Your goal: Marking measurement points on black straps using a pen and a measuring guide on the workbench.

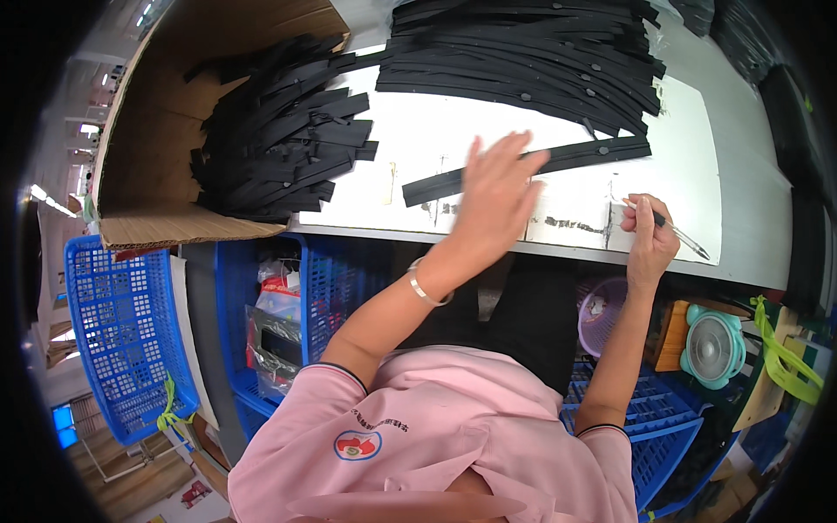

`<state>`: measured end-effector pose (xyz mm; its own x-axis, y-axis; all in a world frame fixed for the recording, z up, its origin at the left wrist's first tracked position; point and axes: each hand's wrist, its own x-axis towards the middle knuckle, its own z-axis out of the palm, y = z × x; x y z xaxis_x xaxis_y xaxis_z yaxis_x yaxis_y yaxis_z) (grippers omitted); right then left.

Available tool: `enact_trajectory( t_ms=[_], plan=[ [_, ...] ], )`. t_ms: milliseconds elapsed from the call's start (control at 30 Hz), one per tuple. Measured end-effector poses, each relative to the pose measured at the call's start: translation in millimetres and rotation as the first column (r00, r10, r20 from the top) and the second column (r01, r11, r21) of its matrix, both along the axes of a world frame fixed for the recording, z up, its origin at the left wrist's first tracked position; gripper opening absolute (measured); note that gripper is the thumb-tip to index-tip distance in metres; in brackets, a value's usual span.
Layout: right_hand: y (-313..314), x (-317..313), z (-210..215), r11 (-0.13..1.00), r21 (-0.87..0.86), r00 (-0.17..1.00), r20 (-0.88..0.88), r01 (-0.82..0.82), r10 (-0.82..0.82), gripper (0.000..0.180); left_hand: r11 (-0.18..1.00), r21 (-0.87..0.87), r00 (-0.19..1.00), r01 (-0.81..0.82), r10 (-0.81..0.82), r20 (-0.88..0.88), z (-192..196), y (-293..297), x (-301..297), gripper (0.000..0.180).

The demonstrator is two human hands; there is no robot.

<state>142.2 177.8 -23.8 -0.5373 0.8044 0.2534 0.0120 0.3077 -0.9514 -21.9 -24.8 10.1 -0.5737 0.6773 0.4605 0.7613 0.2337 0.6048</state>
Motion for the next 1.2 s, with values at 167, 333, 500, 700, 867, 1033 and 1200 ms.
enact_trajectory(
  t_ms=[167, 333, 500, 700, 867, 1033, 1200],
  plan=[
    [1, 1, 10, 0.961, 0.035, 0.956, 0.119, -0.275, 0.269, 0.020, 0.935, -0.100, 0.935, -0.339, 0.324, -0.142, -3, -103, -47, 0.046],
    [-26, -29, 39, 0.855, 0.311, 0.892, 0.327, -0.414, 0.313, 0.031, 0.751, -0.145, 0.747, -0.644, 0.577, -0.330, -15, -178, -98, 0.040],
    [-46, -80, 43, 0.646, 0.549, 0.817, 0.535, -0.531, 0.216, 0.041, 0.761, -0.099, 0.745, -0.641, 0.586, -0.318, -13, -183, -104, 0.014],
    [-37, -111, 24, 0.634, 0.670, 0.875, 0.483, -0.386, 0.022, 0.040, 0.930, -0.120, 0.905, -0.349, 0.301, -0.300, -10, -115, -48, 0.021],
    [-77, -81, 40, 0.805, 0.524, 0.928, 0.363, -0.277, 0.083, 0.037, 0.975, -0.182, 0.982, -0.124, 0.094, -0.165, -18, -58, 0, 0.041],
    [-109, -39, 31, 0.703, 0.600, 0.908, 0.383, -0.382, 0.167, 0.045, 0.982, -0.186, 0.995, 0.026, -0.044, -0.089, -17, -33, 11, 0.053],
    [-96, -17, 18, 0.648, 0.675, 0.904, 0.425, -0.352, 0.048, 0.053, 0.979, -0.192, 0.995, 0.070, -0.081, -0.052, -11, -49, 15, 0.062]
  ],
)
